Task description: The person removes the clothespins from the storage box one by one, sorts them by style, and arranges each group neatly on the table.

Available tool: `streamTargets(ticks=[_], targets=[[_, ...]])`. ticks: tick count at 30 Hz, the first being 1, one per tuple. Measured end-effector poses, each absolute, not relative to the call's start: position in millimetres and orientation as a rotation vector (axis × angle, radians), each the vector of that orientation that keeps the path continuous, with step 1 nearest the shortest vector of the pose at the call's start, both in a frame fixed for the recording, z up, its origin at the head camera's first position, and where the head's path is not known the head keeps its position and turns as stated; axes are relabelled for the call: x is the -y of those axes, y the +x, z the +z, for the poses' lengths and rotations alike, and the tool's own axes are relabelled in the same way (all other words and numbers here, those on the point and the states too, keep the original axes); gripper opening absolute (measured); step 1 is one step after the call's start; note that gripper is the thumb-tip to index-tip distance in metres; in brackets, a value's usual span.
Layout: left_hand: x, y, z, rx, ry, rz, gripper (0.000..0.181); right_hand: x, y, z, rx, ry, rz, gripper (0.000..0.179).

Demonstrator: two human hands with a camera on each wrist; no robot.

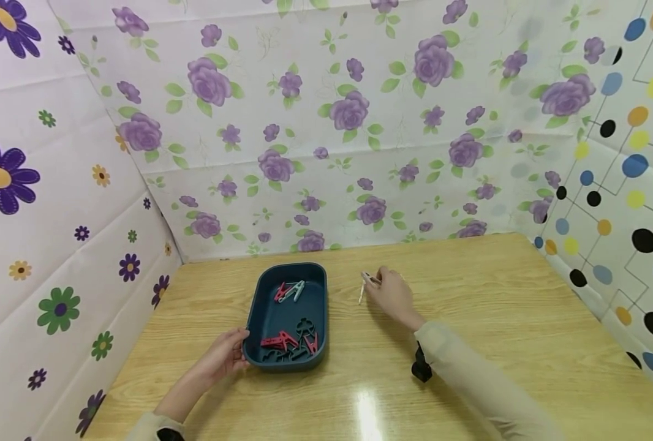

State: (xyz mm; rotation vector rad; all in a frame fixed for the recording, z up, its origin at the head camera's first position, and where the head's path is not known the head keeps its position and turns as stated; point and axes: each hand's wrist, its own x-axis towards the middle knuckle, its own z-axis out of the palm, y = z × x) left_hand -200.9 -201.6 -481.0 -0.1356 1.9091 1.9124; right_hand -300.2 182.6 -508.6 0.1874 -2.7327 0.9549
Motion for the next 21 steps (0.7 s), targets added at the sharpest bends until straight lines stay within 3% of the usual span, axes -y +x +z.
streamTargets(ticks=[21], targets=[[198, -199, -481, -1.946, -0.15, 1.898, 0.037, -226, -296, -505, 2.705, 0.103, 1.053, 0.037]])
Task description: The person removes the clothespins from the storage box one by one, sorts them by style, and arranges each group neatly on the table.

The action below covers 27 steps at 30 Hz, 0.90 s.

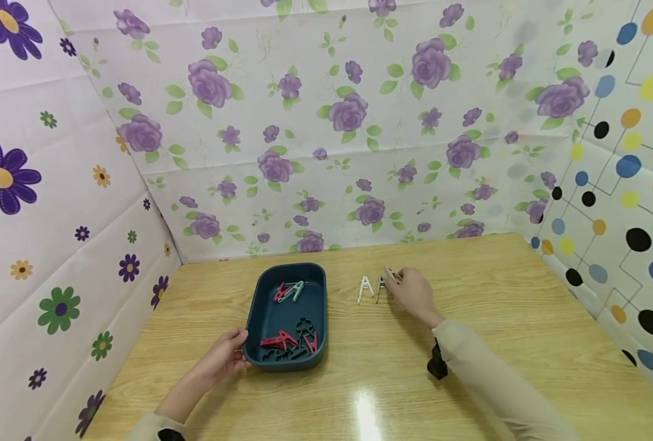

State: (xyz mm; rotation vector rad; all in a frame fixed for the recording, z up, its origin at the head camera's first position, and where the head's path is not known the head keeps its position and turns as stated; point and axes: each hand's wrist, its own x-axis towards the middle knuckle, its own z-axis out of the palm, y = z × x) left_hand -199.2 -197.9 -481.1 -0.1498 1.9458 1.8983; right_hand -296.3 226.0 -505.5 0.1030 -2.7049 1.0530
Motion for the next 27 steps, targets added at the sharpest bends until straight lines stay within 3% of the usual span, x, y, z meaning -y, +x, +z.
streamTargets(ticks=[16, 27], targets=[[197, -197, -480, -1.944, -0.111, 1.883, 0.046, -247, -298, -505, 2.729, 0.053, 1.04, 0.041], [199, -198, -485, -1.946, -0.075, 1.91, 0.039, -259, -294, -506, 2.818, -0.04, 1.01, 0.036]])
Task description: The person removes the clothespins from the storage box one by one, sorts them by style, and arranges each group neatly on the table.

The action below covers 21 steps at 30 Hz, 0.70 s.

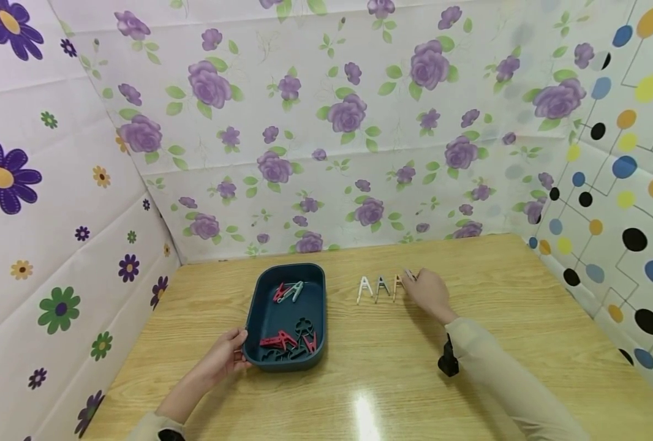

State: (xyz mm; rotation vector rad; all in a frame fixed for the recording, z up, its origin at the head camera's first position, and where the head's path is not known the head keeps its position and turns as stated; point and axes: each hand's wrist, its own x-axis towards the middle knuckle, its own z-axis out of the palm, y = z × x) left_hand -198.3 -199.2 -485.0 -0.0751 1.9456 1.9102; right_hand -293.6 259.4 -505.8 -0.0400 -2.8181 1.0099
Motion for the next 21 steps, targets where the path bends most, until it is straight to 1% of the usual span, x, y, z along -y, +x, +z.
streamTargets(ticks=[3, 7, 13, 21], targets=[[197, -198, -483, -1.967, -0.123, 1.897, 0.037, -261, -293, -506, 2.828, -0.047, 0.999, 0.039], [197, -199, -484, -1.964, -0.125, 1.894, 0.036, -264, -293, -508, 2.85, -0.083, 0.983, 0.045], [197, -199, -486, -1.975, -0.131, 1.89, 0.037, -272, -296, -511, 2.919, -0.158, 0.951, 0.048], [198, -198, -485, -1.971, -0.126, 1.892, 0.038, -276, -299, -511, 2.972, -0.186, 0.901, 0.054]])
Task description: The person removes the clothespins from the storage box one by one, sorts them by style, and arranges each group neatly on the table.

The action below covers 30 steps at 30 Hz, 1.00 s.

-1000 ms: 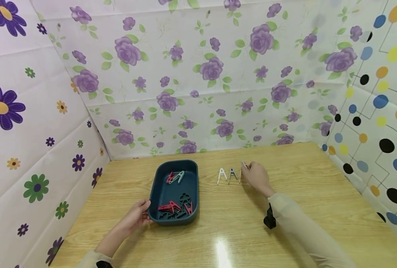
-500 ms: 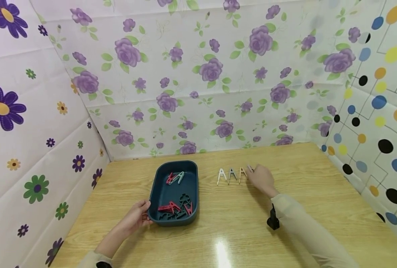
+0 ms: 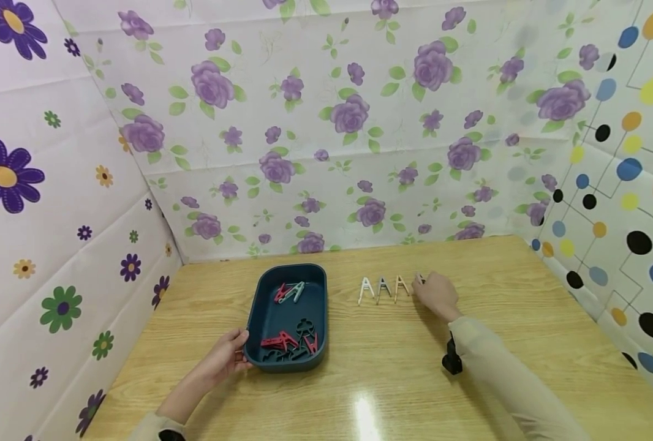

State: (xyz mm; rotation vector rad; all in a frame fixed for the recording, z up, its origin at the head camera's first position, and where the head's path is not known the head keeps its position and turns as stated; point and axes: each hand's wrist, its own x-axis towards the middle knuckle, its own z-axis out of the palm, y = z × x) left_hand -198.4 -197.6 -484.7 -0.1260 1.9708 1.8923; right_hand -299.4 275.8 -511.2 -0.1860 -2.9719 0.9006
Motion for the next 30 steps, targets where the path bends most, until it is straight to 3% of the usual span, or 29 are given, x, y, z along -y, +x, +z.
streamTargets(ticks=[14, 30], targets=[[198.2, -197.1, -482.3, -1.966, -0.111, 1.893, 0.031, -274.7, -306.6, -514.0, 3.003, -0.269, 0.87, 0.051], [198.3, -196.6, -481.5, -1.967, -0.112, 1.896, 0.035, -278.2, -307.7, -518.2, 2.967, -0.144, 0.934, 0.056]])
